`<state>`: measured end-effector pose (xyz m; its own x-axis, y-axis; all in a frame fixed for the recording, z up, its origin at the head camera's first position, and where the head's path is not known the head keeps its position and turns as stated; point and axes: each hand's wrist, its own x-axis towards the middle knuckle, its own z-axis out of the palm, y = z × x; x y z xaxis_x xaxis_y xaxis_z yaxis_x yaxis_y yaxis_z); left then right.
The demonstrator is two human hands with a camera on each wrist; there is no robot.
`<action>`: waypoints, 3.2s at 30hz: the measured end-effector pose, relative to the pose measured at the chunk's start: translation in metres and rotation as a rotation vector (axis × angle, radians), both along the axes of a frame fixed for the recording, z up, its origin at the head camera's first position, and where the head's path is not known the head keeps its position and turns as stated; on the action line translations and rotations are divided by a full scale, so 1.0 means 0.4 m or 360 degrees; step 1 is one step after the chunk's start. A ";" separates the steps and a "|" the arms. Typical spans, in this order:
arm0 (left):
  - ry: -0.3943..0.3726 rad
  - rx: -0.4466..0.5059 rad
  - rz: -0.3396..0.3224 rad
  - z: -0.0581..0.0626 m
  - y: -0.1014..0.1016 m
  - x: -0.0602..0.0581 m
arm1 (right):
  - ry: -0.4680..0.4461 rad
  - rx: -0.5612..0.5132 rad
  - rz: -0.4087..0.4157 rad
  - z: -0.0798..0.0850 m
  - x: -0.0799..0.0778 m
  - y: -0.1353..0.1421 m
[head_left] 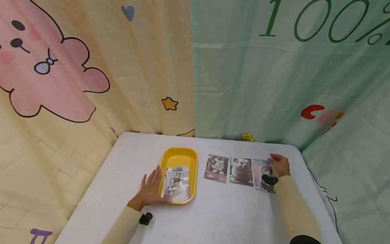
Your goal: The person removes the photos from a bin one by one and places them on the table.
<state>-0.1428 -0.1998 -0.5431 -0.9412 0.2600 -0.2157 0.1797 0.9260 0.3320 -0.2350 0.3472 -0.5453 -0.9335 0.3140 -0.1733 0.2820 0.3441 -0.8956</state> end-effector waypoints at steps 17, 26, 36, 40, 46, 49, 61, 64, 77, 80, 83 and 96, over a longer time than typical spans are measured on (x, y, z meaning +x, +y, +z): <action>0.0004 0.0012 0.0013 0.001 0.006 0.007 | 0.0076 -0.0183 0.0306 0.035 -0.013 -0.232; 0.0017 0.0027 0.0006 0.000 0.001 0.004 | 0.0092 -0.0233 0.0517 0.064 -0.014 -0.407; 0.0002 -0.0005 0.0005 0.003 0.000 -0.001 | 0.0188 -0.0290 0.0680 0.100 0.005 -0.624; -0.0004 0.0000 0.0010 0.002 -0.001 -0.001 | 0.0208 -0.0352 0.0812 0.104 0.013 -0.691; -0.0003 0.0007 0.0012 0.004 -0.002 -0.001 | 0.0202 -0.0339 0.0944 0.093 0.031 -0.769; -0.0004 0.0007 0.0008 0.005 -0.002 0.001 | 0.0212 -0.0306 0.0980 0.083 0.042 -0.800; 0.0014 0.0033 -0.0011 0.009 0.000 0.005 | 0.0073 -0.0034 0.0997 0.038 0.073 -0.896; 0.0004 0.0057 -0.0008 0.010 0.002 0.006 | 0.0016 0.0180 0.0956 0.029 0.078 -0.908; -0.0016 0.0023 -0.0009 0.015 0.000 0.006 | -0.0171 0.0250 0.0917 -0.001 0.064 -0.926; -0.0008 0.0027 -0.0012 0.015 0.001 0.006 | -0.0099 0.0128 0.0946 -0.019 0.061 -0.920; -0.0006 0.0031 -0.0019 0.015 0.001 0.007 | 0.0039 0.0024 0.0995 -0.012 0.068 -0.910; -0.0003 0.0061 -0.0018 0.019 0.001 0.009 | 0.0203 0.0085 0.0995 0.038 0.070 -0.884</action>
